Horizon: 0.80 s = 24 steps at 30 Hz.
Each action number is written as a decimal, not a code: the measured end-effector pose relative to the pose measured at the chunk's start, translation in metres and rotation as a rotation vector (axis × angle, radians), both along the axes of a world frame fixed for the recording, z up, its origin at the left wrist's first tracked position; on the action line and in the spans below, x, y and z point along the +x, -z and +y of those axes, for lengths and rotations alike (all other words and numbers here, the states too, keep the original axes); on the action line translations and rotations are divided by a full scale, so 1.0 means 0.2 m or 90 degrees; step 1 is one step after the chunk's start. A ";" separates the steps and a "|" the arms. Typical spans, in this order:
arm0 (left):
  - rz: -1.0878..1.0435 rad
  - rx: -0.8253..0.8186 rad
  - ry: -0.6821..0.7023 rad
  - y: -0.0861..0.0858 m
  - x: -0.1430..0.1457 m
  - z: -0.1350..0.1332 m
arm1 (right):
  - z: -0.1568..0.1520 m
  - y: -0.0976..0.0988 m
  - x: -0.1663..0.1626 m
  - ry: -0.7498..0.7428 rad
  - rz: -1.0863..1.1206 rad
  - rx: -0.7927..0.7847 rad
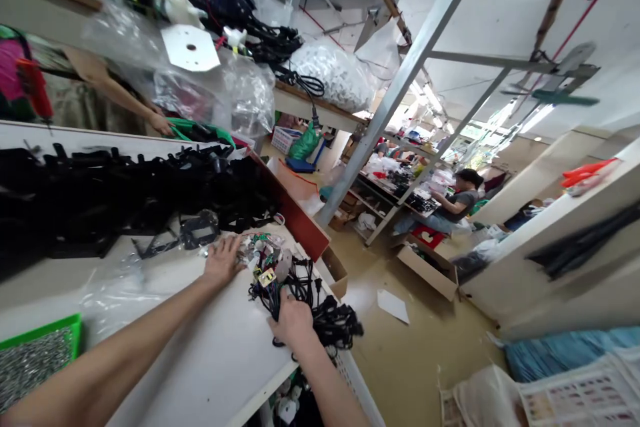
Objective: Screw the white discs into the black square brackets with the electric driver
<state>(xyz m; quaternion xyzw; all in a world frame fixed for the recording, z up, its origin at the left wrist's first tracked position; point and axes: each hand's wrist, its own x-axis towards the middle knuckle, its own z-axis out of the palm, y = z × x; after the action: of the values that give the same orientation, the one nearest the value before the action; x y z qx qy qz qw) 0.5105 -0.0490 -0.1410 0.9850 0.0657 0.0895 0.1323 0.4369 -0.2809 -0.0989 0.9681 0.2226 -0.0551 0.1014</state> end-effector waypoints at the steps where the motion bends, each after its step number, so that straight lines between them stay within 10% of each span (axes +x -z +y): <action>1: 0.008 0.004 0.012 0.00 0.00 0.01 | -0.02 0.03 0.00 0.022 -0.004 0.041; 9: -0.018 0.031 0.001 -0.14 -0.20 -0.18 | 0.09 0.06 0.09 -0.004 -0.004 0.181; 16: -0.125 0.019 0.089 -0.26 -0.66 -0.33 | 0.14 0.00 0.16 -0.028 -0.006 0.232; 24: -0.080 0.006 0.202 0.08 -1.30 -0.23 | -0.21 -0.09 0.12 -0.017 0.058 0.256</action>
<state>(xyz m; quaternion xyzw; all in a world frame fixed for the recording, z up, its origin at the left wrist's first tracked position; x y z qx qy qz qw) 0.2500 -0.0942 -0.1561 0.9760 -0.0993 0.1296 0.1439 0.4619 -0.3222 -0.0806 0.9622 0.2464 -0.0522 -0.1035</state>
